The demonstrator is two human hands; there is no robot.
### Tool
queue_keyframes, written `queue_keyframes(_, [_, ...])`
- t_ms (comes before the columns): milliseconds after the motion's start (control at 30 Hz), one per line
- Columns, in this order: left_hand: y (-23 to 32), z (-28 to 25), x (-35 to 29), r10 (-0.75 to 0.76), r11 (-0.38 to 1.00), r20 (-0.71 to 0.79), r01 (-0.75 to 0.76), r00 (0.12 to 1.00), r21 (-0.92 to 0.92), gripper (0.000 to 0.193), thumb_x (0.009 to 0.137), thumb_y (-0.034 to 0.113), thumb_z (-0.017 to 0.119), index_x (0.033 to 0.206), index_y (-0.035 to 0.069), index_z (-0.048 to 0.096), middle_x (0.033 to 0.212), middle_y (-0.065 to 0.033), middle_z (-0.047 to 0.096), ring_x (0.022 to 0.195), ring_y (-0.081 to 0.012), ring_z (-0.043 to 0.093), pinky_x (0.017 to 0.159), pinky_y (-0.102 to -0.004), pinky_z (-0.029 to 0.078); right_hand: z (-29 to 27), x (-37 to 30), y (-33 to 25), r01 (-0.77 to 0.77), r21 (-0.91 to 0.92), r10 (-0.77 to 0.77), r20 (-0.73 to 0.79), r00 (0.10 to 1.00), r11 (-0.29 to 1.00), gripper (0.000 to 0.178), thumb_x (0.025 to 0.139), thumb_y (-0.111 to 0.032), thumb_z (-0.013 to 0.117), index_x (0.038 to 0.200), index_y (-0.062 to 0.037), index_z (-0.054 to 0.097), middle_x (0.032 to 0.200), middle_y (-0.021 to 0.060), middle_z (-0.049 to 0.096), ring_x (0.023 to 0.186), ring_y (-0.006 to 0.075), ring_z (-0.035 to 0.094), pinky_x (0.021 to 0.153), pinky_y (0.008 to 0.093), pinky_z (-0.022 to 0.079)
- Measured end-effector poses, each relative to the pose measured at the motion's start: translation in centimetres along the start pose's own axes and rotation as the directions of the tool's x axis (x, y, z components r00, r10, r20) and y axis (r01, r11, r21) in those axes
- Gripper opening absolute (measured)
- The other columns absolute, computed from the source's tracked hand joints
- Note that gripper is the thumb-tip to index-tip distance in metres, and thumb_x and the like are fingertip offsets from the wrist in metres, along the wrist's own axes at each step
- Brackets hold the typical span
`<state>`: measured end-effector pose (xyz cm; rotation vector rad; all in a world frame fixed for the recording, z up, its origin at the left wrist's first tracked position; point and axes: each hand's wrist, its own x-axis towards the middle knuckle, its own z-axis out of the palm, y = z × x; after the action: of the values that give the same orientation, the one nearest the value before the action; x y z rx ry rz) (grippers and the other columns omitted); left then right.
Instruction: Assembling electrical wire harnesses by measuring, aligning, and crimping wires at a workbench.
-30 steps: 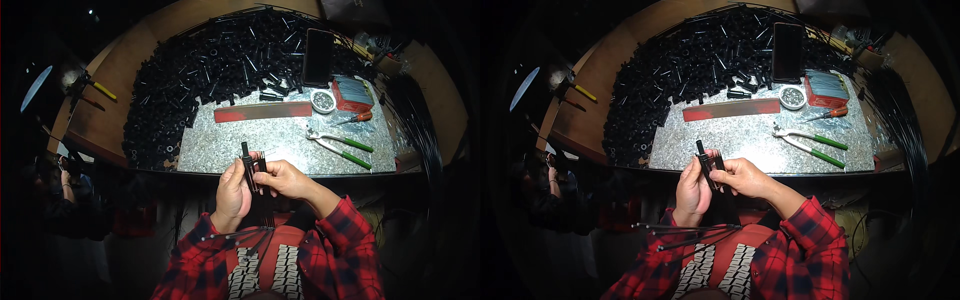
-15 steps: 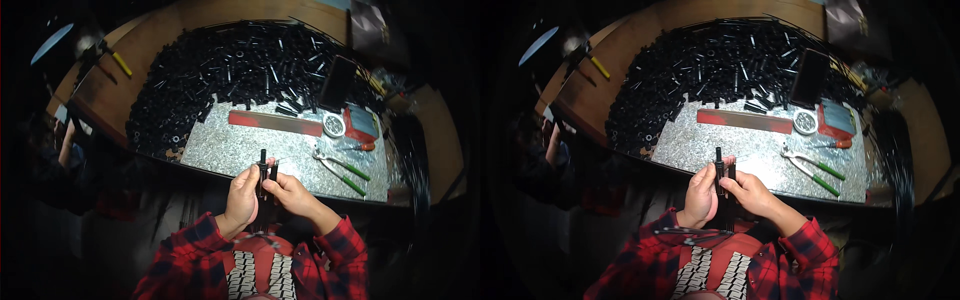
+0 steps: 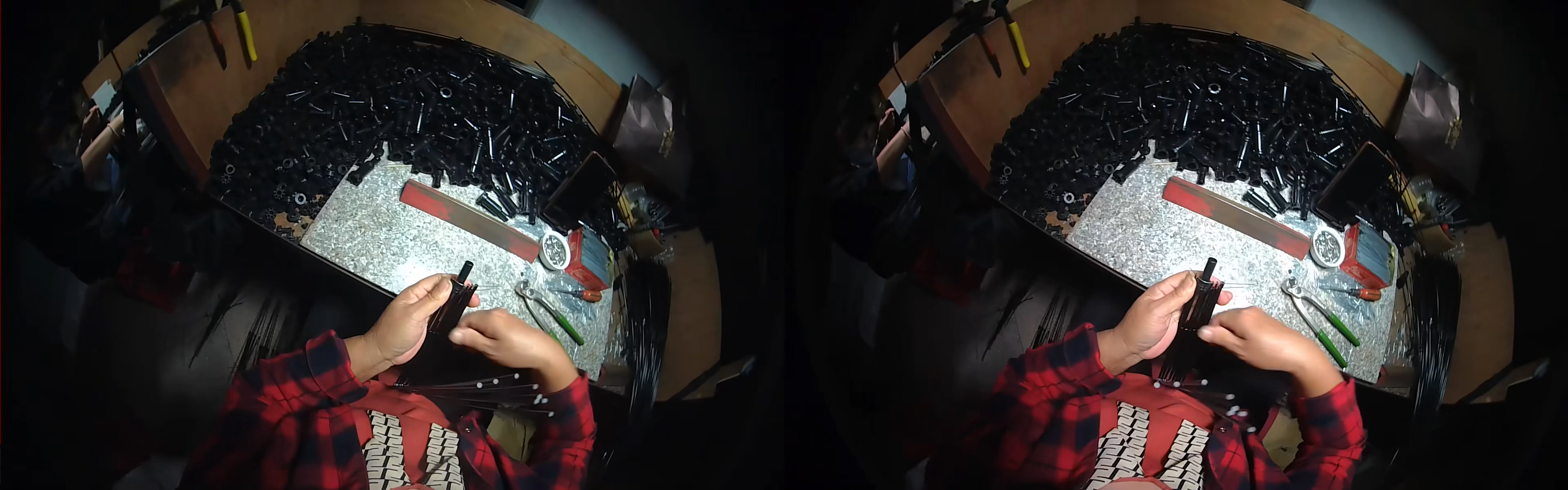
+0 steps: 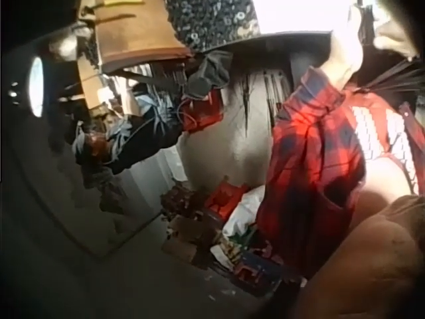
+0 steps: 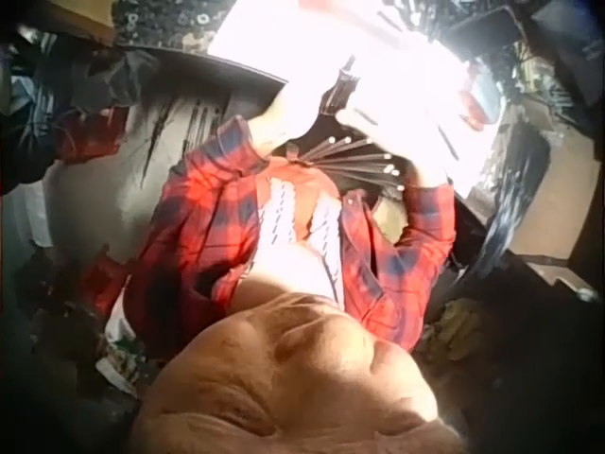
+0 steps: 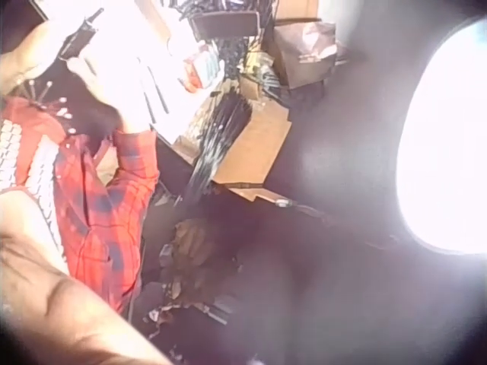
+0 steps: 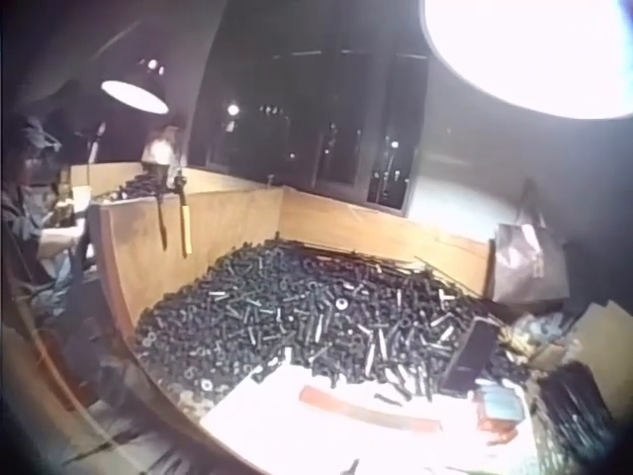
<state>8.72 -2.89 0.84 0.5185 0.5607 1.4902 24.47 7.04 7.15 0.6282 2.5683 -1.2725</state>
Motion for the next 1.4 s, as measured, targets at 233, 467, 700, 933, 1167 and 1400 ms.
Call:
queue_keyframes(233, [0.0, -0.8, 0.3, 0.026, 0.997, 0.134, -0.016, 0.991, -0.07, 0.04, 0.104, 0.026, 0.035, 0.134, 0.001, 0.042, 0.11, -0.0092, 0.056, 0.101, -0.0162, 0.057, 0.09, -0.03, 0.046, -8.4, 4.5, 2.6, -0.162, -0.147, 0.027, -0.654, 0.756, 0.976, 0.014, 0.086, -0.01, 0.066, 0.082, 0.0029, 0.065, 0.061, 0.0059, 0.059, 0.057, 0.0102, 0.053, 0.054, 0.0279, 0.043])
queue_keyframes(467, [0.1, 0.0, 0.1, 0.076, 0.99, 0.086, -0.086, 0.993, 0.112, 0.045, 0.105, 0.032, 0.03, 0.135, 0.001, 0.044, 0.111, -0.0088, 0.058, 0.094, -0.0121, 0.057, 0.084, -0.0277, 0.046, -9.7, 10.2, 7.4, -0.263, -0.532, -0.177, -0.639, 0.749, 0.805, 0.02, 0.078, -0.01, 0.07, 0.094, 0.0015, 0.068, 0.088, 0.0154, 0.059, 0.079, 0.0324, 0.059, 0.072, 0.0376, 0.047])
queue_keyframes(700, [0.1, 0.0, 0.1, 0.094, 0.984, 0.046, -0.1, 0.994, 0.146, 0.045, 0.104, 0.033, 0.033, 0.133, 0.002, 0.046, 0.104, -0.0063, 0.059, 0.089, -0.0096, 0.055, 0.081, -0.0254, 0.047, -9.0, 5.5, 2.6, 0.099, -0.016, -0.095, -0.454, 0.886, 0.995, 0.021, 0.092, -0.01, 0.057, 0.11, 0.0015, 0.058, 0.098, 0.0069, 0.058, 0.092, 0.0154, 0.055, 0.083, 0.028, 0.043])
queue_keyframes(933, [-0.2, 0.4, 0.1, 0.076, 0.979, 0.065, -0.087, 0.995, 0.185, 0.046, 0.104, 0.032, 0.033, 0.135, 0.0, 0.043, 0.104, -0.0058, 0.059, 0.088, -0.0093, 0.055, 0.083, -0.0256, 0.047, -9.1, 0.9, -4.2, 0.242, -0.186, -0.272, -0.154, 0.95, 0.952, 0.026, 0.089, -0.004, 0.058, 0.114, 0.0009, 0.063, 0.103, 0.0101, 0.057, 0.098, 0.0196, 0.052, 0.086, 0.0314, 0.042])
queue_keyframes(1167, [-0.8, 1.0, -0.1, 0.131, 0.96, 0.056, -0.14, 0.99, 0.241, 0.042, 0.104, 0.032, 0.034, 0.123, -0.002, 0.051, 0.103, -0.0054, 0.059, 0.087, -0.0095, 0.053, 0.081, -0.0257, 0.047, -7.3, 1.8, -4.2, 0.128, 0.35, 0.027, -0.404, 0.914, 0.928, 0.025, 0.086, -0.009, 0.068, 0.107, 0.0007, 0.059, 0.083, 0.0032, 0.062, 0.062, 0.0045, 0.055, 0.051, 0.0178, 0.046])
queue_keyframes(1400, [-0.8, 1.7, -0.5, 0.232, 0.895, 0.008, -0.217, 0.973, 0.391, 0.039, 0.104, 0.031, 0.034, 0.11, -0.001, 0.056, 0.091, -0.0036, 0.06, 0.081, -0.0084, 0.055, 0.076, -0.0256, 0.048, -4.8, 2.7, -4.9, 0.127, 0.311, 0.075, -0.564, 0.822, 0.942, 0.021, 0.086, -0.008, 0.068, 0.103, -0.001, 0.057, 0.078, 0.0031, 0.065, 0.059, 0.004, 0.056, 0.044, 0.0165, 0.042])
